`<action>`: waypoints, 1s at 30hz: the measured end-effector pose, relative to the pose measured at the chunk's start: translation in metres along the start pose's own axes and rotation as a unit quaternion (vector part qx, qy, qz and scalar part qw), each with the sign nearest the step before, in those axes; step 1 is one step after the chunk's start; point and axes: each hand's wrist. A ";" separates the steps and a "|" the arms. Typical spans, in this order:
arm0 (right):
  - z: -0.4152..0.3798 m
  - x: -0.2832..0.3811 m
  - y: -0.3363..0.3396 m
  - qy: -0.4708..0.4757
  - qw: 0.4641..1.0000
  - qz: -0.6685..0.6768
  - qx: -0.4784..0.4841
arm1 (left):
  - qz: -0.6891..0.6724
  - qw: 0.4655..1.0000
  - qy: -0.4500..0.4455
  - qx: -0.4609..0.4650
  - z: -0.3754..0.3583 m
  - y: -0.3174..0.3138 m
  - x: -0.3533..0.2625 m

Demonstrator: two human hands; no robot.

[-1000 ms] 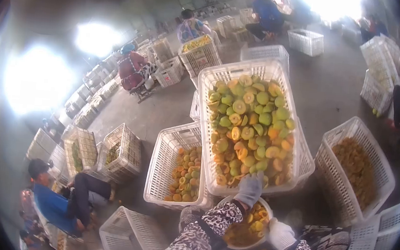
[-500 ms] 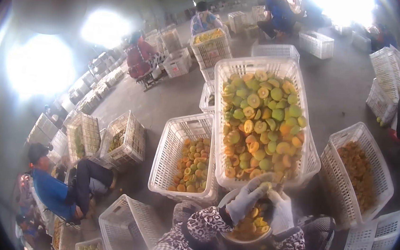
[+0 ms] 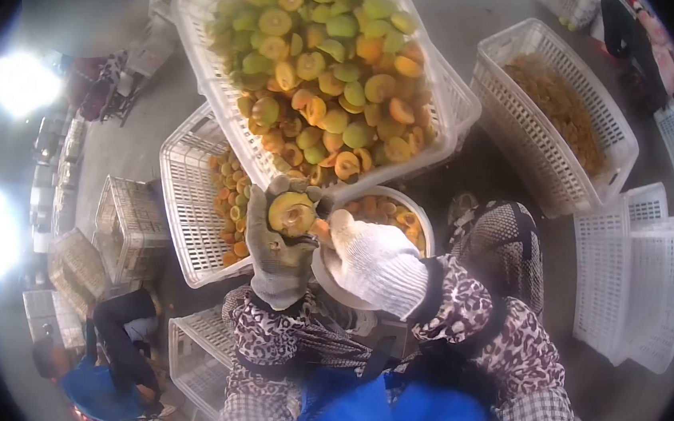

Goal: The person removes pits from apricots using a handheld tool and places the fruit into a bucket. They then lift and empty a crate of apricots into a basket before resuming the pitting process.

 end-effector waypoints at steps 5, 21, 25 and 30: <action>0.002 -0.001 -0.005 0.002 0.999 -0.040 -0.007 | -0.002 1.000 0.007 -0.023 -0.001 0.000 0.001; 0.005 0.005 0.011 -0.051 0.951 0.207 0.225 | -0.096 0.965 0.173 -0.175 0.005 -0.011 -0.004; 0.010 -0.007 -0.005 0.143 0.983 0.081 0.081 | -0.043 0.993 0.065 -0.091 0.004 -0.010 -0.003; 0.003 -0.013 -0.014 -0.001 0.992 0.068 0.105 | -0.138 0.969 0.168 -0.119 0.009 -0.008 -0.015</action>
Point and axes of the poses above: each hand's wrist, its own z-axis towards the middle knuckle, its own y-axis out of the back of the hand, x = y × z, and after that the axes turned 10 degrees about -y, right-handed
